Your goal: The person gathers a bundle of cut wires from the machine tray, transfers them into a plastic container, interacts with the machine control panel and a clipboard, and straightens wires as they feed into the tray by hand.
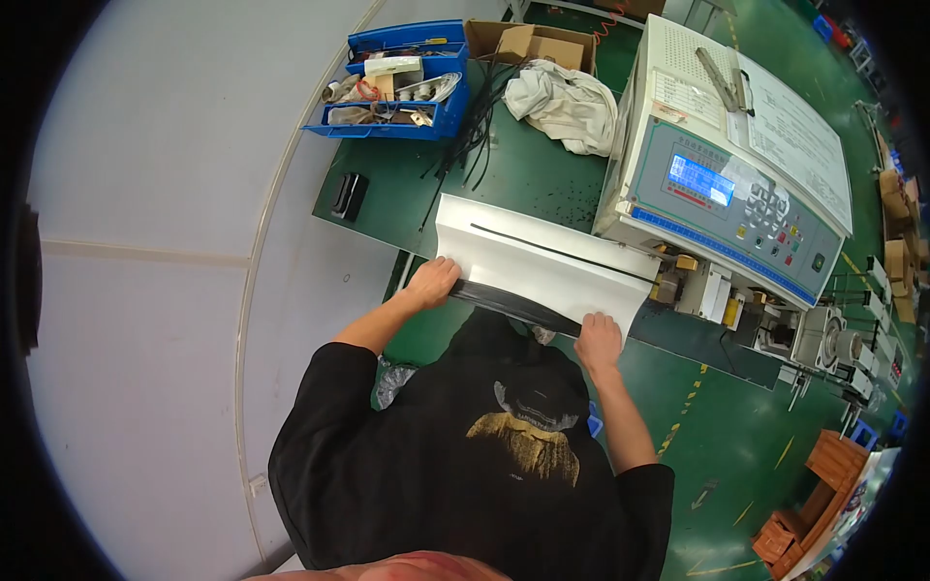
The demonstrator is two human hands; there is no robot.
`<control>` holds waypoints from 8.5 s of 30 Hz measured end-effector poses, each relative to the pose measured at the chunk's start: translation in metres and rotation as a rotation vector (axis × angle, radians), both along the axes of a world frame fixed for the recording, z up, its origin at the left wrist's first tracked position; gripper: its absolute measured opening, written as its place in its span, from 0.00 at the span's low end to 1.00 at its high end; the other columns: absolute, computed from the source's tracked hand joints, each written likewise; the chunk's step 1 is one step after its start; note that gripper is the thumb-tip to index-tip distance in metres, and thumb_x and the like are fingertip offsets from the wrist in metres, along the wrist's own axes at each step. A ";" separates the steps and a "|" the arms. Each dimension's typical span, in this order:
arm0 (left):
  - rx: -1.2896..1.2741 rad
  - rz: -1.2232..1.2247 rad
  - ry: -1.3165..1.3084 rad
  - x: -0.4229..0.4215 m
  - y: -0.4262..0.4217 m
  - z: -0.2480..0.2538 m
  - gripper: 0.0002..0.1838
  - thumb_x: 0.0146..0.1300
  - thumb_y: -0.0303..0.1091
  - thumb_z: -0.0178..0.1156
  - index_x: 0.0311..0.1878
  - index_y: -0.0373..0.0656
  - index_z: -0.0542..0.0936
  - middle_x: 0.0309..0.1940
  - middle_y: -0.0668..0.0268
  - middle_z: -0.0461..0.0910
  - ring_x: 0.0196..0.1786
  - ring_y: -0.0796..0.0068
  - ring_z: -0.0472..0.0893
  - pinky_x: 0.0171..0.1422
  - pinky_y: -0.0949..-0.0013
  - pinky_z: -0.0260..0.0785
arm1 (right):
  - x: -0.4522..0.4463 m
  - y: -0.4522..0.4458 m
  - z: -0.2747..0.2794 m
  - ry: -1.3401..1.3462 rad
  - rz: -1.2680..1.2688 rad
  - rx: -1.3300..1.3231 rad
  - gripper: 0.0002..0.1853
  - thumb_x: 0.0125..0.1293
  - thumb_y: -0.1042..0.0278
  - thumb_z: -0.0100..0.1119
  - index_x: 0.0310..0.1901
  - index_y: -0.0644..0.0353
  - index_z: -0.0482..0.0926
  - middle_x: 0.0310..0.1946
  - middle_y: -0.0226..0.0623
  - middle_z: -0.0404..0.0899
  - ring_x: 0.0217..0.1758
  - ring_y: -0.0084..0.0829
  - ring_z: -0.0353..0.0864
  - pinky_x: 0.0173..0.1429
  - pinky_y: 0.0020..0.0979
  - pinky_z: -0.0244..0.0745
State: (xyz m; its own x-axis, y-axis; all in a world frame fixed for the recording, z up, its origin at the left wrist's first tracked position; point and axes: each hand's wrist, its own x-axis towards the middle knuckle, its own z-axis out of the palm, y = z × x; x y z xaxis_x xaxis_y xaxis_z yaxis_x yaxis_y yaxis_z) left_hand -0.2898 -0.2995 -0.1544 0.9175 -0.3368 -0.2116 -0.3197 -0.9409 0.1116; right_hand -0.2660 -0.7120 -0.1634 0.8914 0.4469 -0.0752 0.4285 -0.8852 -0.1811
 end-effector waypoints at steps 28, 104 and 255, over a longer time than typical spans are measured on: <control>0.134 0.112 0.445 0.042 -0.008 0.088 0.36 0.54 0.45 0.75 0.63 0.45 0.72 0.42 0.53 0.86 0.49 0.48 0.86 0.54 0.51 0.79 | 0.044 0.018 0.090 0.445 0.135 -0.059 0.28 0.58 0.47 0.75 0.47 0.63 0.77 0.33 0.52 0.86 0.41 0.55 0.86 0.46 0.49 0.80; 0.162 0.173 0.162 0.034 -0.057 0.124 0.09 0.59 0.37 0.61 0.36 0.42 0.82 0.30 0.50 0.86 0.35 0.46 0.87 0.41 0.49 0.80 | 0.006 0.043 0.071 -0.003 0.104 0.301 0.28 0.52 0.55 0.73 0.52 0.61 0.78 0.46 0.44 0.77 0.53 0.46 0.75 0.57 0.47 0.69; -2.738 1.519 0.124 0.027 -0.104 0.116 0.45 0.62 0.86 0.32 0.32 0.44 0.67 0.27 0.63 0.69 0.34 0.64 0.71 0.73 0.36 0.52 | 0.006 -0.003 0.050 0.805 -1.519 2.743 0.29 0.75 0.39 0.28 0.27 0.56 0.62 0.21 0.36 0.63 0.31 0.38 0.65 0.60 0.49 0.67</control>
State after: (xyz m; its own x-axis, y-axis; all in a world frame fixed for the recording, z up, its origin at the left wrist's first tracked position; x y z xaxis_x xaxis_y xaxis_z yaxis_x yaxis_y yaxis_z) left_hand -0.2628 -0.4037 -0.0387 0.6873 0.2661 -0.6759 -0.1939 0.9639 0.1823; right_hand -0.2601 -0.7148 -0.1139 0.6192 0.0364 -0.7844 0.0028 0.9988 0.0485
